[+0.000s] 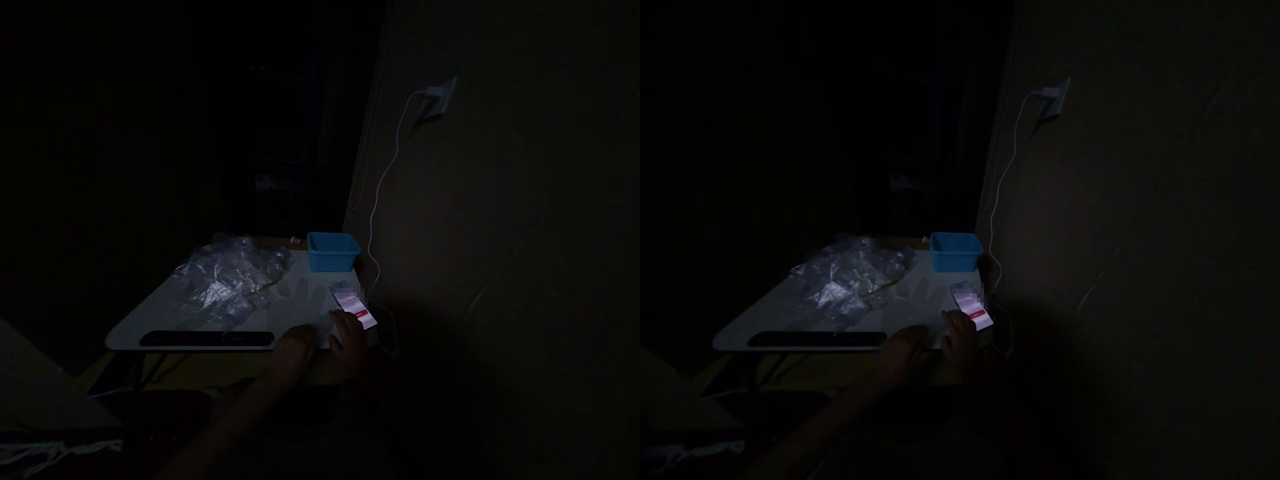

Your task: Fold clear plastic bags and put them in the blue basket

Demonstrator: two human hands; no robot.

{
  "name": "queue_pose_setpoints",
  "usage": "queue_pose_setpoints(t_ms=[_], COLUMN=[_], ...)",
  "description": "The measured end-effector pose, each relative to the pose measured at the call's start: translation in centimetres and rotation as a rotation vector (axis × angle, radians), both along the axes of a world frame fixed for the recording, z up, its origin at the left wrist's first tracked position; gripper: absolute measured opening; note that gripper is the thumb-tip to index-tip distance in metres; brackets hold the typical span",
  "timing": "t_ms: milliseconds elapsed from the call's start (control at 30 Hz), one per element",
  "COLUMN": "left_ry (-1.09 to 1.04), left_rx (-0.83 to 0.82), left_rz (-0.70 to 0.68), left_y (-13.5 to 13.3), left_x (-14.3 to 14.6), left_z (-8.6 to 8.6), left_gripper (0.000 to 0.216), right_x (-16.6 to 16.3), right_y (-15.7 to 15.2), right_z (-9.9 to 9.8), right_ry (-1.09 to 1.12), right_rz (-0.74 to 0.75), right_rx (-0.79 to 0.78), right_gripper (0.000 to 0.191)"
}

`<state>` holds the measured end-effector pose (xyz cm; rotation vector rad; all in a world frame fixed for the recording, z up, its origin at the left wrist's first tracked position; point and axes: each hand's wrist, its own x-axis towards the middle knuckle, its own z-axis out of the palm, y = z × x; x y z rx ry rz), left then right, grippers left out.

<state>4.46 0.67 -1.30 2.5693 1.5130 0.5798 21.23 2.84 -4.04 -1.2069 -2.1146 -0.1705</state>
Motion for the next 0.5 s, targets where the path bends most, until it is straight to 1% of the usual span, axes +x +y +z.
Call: queue_pose_setpoints(t_ms=[100,233,367,500], left_ry=[0.007,0.025,0.1,0.121], left_rx=[-0.009,0.002,0.041,0.118], left_rz=[-0.02,-0.014,0.014,-0.01], left_y=[-0.2,-0.2,0.1,0.5], left_x=[0.3,-0.1,-1.9,-4.2], left_z=[0.3,-0.2,-1.0,-1.2], left_gripper=[0.029,0.035,0.043,0.04], right_x=[-0.4,0.0,0.8,1.4], right_y=[0.5,1.2,1.7,1.7], right_z=[0.2,-0.3,-0.6,-0.9], right_ry=[-0.016,0.007,0.015,-0.027], right_rz=[0.014,0.017,-0.008,-0.011], right_rx=[-0.02,-0.023,-0.022,-0.035], right_gripper=[0.036,0.022,0.019,0.021])
